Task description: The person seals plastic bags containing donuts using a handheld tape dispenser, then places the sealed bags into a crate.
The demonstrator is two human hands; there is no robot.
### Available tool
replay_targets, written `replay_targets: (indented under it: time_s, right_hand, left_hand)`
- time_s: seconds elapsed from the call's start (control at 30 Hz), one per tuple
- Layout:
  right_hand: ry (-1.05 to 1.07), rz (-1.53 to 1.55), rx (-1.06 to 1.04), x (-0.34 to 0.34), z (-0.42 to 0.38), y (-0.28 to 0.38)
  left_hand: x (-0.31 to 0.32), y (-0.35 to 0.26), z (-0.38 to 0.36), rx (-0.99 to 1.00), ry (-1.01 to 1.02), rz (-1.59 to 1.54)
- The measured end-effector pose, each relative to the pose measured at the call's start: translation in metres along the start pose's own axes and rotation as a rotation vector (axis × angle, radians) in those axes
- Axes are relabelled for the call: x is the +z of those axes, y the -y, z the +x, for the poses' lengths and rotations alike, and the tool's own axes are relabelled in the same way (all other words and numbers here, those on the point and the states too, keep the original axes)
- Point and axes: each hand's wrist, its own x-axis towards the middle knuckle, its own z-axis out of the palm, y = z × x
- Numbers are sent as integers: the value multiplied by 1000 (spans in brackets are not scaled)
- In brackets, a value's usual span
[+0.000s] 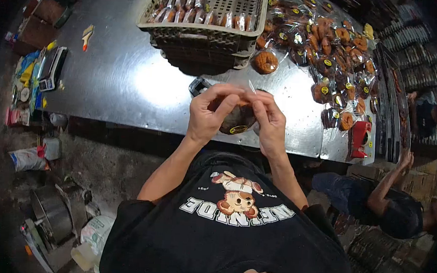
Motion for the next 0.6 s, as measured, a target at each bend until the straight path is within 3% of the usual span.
replay_targets:
  time_s: [0.1,0.13,0.2,0.3,0.37,0.4,0.43,0.5,0.6]
  right_hand:
    - [-27,32,4,-5,1,11]
    - [-38,77,-10,-3,3,19]
    - [-33,109,-24,-8,3,23]
    - [116,-141,-215,-19,9,25]
    - [38,-464,-264,-11,12,32]
    - [37,-623,-329,-8,13,34]
    - [33,-783,-396,-5,13,34]
    - [-2,-820,-330,4,12,33]
    - [-9,-802,-252,8,19,29]
  left_hand:
    - [9,4,-7,-7,-47,237]
    - [13,1,-6,85,-26,240]
    - [21,-8,-10,19,-48,289]
    - [28,-7,-11,3,-111,318]
    - [7,9,-13,22,41,492]
    - [9,10,-13,174,-34,558]
    - [8,9,-12,187,-73,556]
    - [4,10,-13,203,-136,546]
    - [-3,21,-2,10,-91,357]
